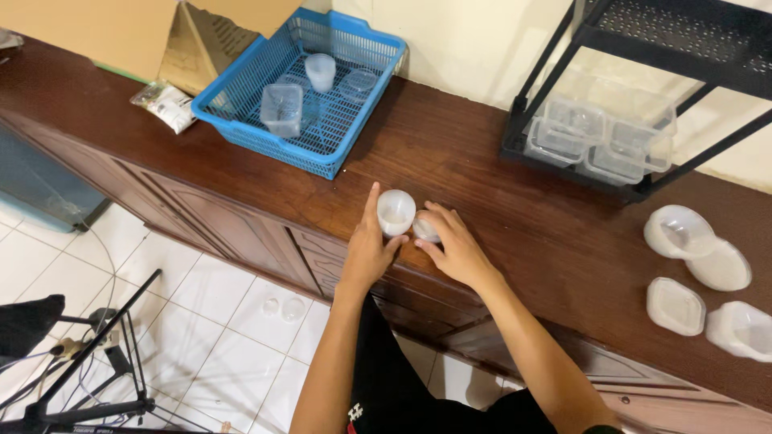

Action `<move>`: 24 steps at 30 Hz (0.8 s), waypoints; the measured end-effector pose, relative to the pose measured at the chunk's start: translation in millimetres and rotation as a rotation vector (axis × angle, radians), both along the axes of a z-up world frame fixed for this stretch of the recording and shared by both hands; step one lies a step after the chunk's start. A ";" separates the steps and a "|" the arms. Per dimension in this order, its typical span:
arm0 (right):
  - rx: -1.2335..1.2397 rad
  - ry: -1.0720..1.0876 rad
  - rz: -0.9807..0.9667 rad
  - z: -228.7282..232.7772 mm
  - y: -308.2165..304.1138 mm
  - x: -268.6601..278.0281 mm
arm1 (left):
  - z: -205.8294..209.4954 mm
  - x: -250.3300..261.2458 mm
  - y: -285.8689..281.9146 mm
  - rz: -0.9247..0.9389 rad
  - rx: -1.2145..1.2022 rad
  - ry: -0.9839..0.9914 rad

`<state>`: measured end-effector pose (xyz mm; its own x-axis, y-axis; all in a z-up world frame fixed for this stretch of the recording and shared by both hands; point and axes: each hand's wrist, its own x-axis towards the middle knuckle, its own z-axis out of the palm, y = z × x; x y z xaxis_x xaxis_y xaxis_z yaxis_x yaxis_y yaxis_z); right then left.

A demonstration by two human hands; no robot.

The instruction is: The person sits on the floor and organizes clear plastic containers and lids on a wooden table. They open and close containers, match lids to bases, and place them on a black metal rack.

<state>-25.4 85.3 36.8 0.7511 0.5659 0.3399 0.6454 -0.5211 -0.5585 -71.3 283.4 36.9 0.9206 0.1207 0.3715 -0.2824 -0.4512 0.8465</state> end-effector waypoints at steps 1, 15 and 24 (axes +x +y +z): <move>-0.037 -0.005 -0.014 -2.2 -1.8 1.4 | -1.6 2.7 -3.7 -0.001 0.015 -0.008; -0.157 -0.055 -0.531 -7.9 -174.5 -3.6 | -7.9 57.5 -155.6 -0.275 0.070 -0.058; -0.059 -0.076 -0.730 -16.4 -194.5 -69.3 | -13.5 31.3 -206.0 -0.448 0.075 0.037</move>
